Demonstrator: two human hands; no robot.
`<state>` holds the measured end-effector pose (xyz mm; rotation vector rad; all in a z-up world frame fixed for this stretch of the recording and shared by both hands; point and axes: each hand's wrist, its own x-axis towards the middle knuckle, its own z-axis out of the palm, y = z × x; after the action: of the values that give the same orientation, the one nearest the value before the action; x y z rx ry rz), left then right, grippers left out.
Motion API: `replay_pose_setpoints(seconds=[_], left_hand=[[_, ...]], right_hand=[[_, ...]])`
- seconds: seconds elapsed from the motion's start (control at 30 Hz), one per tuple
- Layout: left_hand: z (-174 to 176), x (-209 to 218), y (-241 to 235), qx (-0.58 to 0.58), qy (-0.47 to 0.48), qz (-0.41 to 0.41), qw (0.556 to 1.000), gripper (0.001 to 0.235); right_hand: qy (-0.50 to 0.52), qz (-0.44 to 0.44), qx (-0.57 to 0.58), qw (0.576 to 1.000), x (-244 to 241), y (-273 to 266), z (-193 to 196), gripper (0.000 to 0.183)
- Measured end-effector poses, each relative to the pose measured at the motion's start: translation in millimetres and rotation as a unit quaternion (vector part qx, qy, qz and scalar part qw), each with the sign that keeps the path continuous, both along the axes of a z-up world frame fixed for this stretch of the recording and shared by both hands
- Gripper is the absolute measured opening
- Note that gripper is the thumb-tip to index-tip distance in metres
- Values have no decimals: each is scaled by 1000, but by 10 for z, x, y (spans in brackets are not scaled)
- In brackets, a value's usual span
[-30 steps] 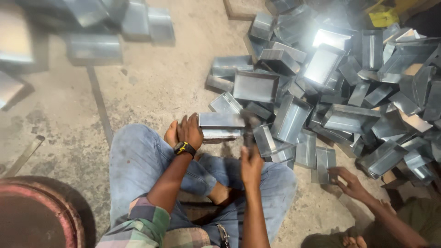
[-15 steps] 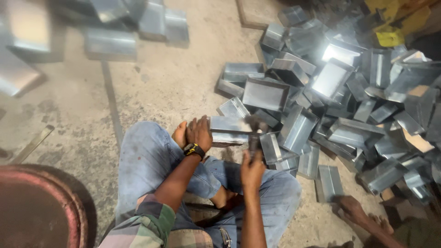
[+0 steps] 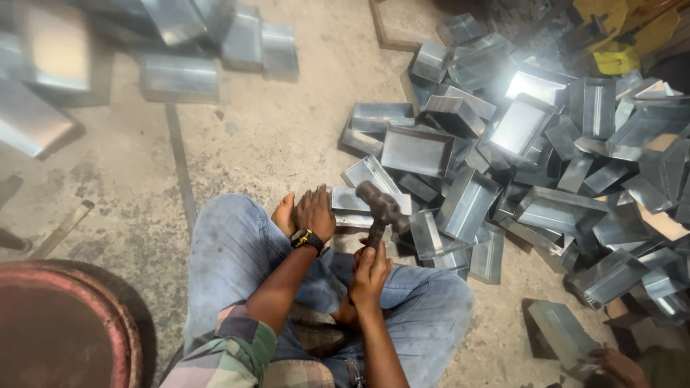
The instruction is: The person sits on the floor and uses a hammer to shape or join small metal boxes, handling them one at a time from a large pile.
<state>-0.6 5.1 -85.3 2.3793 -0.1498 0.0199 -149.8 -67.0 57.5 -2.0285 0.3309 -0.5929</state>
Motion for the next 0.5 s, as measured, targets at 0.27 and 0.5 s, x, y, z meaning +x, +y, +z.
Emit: replay_pose_setpoints(seconds=[0.27,0.5], left_hand=[[90,75,51,-66,-68,7,995,61],[1313,102,18,41,-244,-110,963,22]], right_hand=[[72,-68,99,990,-18,-309,88,38],[-166,-25,155,974,-407,-596,832,32]])
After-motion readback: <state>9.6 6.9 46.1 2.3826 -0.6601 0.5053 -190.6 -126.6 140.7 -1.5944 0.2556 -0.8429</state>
